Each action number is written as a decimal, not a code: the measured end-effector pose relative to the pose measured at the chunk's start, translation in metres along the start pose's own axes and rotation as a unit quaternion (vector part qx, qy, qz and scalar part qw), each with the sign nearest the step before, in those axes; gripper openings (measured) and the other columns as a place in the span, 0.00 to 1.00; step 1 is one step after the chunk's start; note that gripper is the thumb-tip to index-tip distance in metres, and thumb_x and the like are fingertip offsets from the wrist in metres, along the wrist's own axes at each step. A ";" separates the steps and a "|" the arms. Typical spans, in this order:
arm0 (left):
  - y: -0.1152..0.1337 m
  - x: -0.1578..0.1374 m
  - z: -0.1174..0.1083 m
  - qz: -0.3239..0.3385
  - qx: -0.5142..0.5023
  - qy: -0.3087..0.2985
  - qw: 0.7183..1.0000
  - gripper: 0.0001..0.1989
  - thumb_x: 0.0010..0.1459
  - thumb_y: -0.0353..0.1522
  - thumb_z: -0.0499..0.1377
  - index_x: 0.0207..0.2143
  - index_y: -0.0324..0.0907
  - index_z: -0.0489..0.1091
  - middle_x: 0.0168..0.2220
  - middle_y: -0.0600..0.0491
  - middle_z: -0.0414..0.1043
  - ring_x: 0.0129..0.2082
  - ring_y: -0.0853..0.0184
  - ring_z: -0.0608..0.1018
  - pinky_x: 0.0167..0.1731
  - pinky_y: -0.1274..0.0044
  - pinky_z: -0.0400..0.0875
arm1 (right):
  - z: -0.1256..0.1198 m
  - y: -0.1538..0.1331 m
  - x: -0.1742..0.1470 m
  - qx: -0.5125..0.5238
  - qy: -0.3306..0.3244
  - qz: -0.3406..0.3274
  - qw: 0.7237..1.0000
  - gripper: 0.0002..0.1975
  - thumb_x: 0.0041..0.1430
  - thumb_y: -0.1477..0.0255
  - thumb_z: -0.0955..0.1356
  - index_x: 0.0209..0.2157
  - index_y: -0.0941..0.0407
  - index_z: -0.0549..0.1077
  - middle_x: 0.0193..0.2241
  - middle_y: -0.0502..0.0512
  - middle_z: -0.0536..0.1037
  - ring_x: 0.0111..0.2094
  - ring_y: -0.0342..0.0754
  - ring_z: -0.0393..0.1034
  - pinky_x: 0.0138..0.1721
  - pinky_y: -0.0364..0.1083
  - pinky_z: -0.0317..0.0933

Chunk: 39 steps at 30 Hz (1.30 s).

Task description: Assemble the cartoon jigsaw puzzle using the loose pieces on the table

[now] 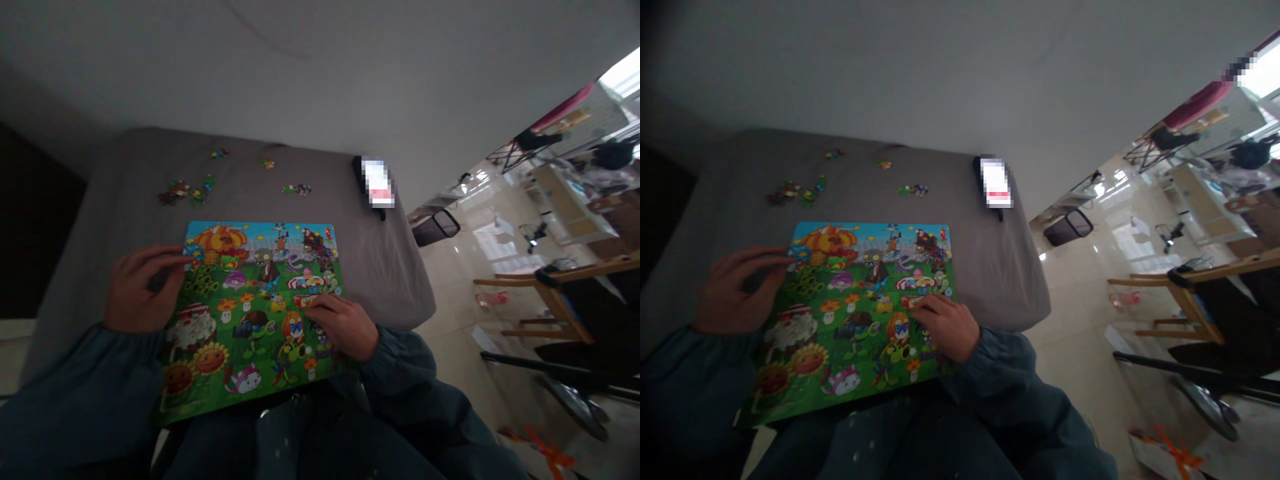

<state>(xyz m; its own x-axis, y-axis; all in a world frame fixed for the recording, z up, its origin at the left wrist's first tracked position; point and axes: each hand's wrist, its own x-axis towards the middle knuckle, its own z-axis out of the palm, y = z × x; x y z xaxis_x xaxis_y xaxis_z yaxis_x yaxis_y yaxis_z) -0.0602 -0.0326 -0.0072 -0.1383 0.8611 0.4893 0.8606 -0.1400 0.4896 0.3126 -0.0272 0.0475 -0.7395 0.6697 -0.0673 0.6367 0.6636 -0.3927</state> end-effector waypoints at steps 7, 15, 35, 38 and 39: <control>-0.007 0.002 0.001 0.007 -0.021 -0.013 1.000 0.12 0.64 0.40 0.55 0.38 0.46 0.77 0.46 0.49 0.77 0.48 0.57 0.78 0.55 0.59 0.69 | -0.066 0.058 0.074 0.033 0.007 0.042 0.999 0.12 0.67 0.70 0.67 0.50 0.55 0.76 0.43 0.55 0.81 0.41 0.46 0.75 0.47 0.46 0.67; -0.006 0.002 0.000 -0.006 -0.026 -0.018 0.999 0.15 0.67 0.41 0.53 0.39 0.43 0.76 0.45 0.47 0.77 0.48 0.58 0.77 0.54 0.58 0.69 | -0.068 0.117 0.228 -0.011 0.099 0.172 0.980 0.18 0.69 0.67 0.66 0.57 0.59 0.70 0.57 0.64 0.71 0.55 0.54 0.69 0.56 0.57 0.65; 0.002 0.003 0.000 -0.065 -0.087 -0.036 0.993 0.14 0.61 0.38 0.53 0.35 0.46 0.78 0.42 0.48 0.79 0.46 0.58 0.78 0.52 0.63 0.71 | -0.106 0.094 0.345 0.083 -0.040 0.176 0.980 0.19 0.67 0.64 0.68 0.56 0.58 0.70 0.53 0.60 0.73 0.50 0.53 0.73 0.49 0.56 0.71; 0.003 0.003 0.000 -0.071 -0.092 -0.038 0.993 0.14 0.61 0.37 0.53 0.34 0.45 0.78 0.42 0.48 0.79 0.46 0.58 0.78 0.52 0.63 0.71 | -0.090 0.082 0.348 0.091 -0.032 0.185 0.978 0.19 0.67 0.64 0.68 0.56 0.58 0.70 0.53 0.60 0.73 0.50 0.53 0.72 0.49 0.56 0.71; 0.003 0.003 0.000 -0.072 -0.093 -0.038 0.992 0.14 0.60 0.37 0.53 0.34 0.45 0.78 0.42 0.48 0.79 0.46 0.58 0.78 0.52 0.63 0.71 | -0.085 0.079 0.347 0.092 -0.033 0.191 0.977 0.19 0.67 0.64 0.68 0.55 0.58 0.70 0.53 0.60 0.73 0.50 0.53 0.72 0.49 0.56 0.71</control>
<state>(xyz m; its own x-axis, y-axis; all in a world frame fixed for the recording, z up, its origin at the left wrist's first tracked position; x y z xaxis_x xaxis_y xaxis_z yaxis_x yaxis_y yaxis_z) -0.0576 -0.0303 -0.0040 -0.2094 0.9125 0.3515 0.7277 -0.0947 0.6793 0.1251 0.2857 0.0712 -0.4728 0.8296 -0.2970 0.8226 0.2947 -0.4863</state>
